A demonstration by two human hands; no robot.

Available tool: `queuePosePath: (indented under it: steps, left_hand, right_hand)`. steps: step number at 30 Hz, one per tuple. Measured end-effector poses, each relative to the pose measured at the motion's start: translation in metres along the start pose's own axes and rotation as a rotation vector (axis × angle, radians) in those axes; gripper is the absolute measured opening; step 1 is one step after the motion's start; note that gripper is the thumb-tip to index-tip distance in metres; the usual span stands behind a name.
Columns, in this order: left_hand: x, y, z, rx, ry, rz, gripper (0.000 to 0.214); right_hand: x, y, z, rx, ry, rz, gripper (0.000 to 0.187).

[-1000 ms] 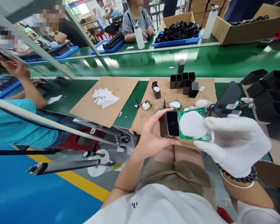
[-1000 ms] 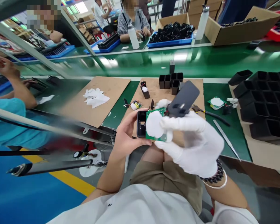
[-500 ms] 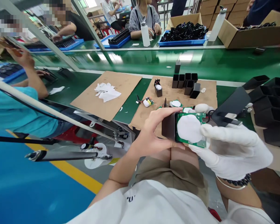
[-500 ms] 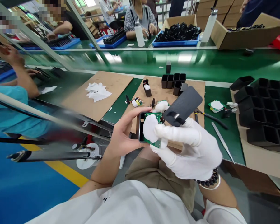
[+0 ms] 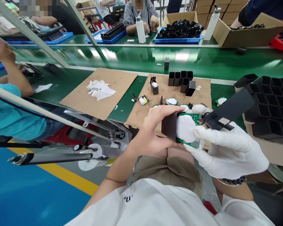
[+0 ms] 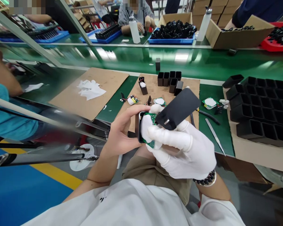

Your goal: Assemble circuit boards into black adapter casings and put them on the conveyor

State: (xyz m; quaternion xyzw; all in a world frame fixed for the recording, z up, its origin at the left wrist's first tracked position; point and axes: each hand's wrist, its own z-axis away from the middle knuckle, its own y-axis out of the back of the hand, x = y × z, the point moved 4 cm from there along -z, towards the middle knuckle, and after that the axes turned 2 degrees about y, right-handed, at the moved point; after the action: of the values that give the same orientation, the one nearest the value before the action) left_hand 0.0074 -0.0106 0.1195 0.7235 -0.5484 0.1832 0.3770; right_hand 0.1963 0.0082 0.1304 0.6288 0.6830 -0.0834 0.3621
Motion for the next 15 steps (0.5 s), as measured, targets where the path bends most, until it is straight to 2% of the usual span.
queuePosePath:
  steps: [5, 10, 15]
  left_hand:
    - [-0.004, -0.001, -0.001, -0.011, -0.019, 0.061, 0.063]
    - [-0.014, -0.001, 0.001, -0.024, 0.023, 0.121, 0.053]
    - [-0.017, -0.004, 0.002, -0.01, -0.004, 0.193, 0.059]
  right_hand:
    - [-0.012, -0.001, -0.006, -0.088, 0.098, 0.102, 0.051]
    - [-0.016, -0.005, -0.006, -0.087, 0.147, 0.201, 0.035]
    - [-0.021, -0.004, -0.011, -0.152, 0.121, 0.203, 0.034]
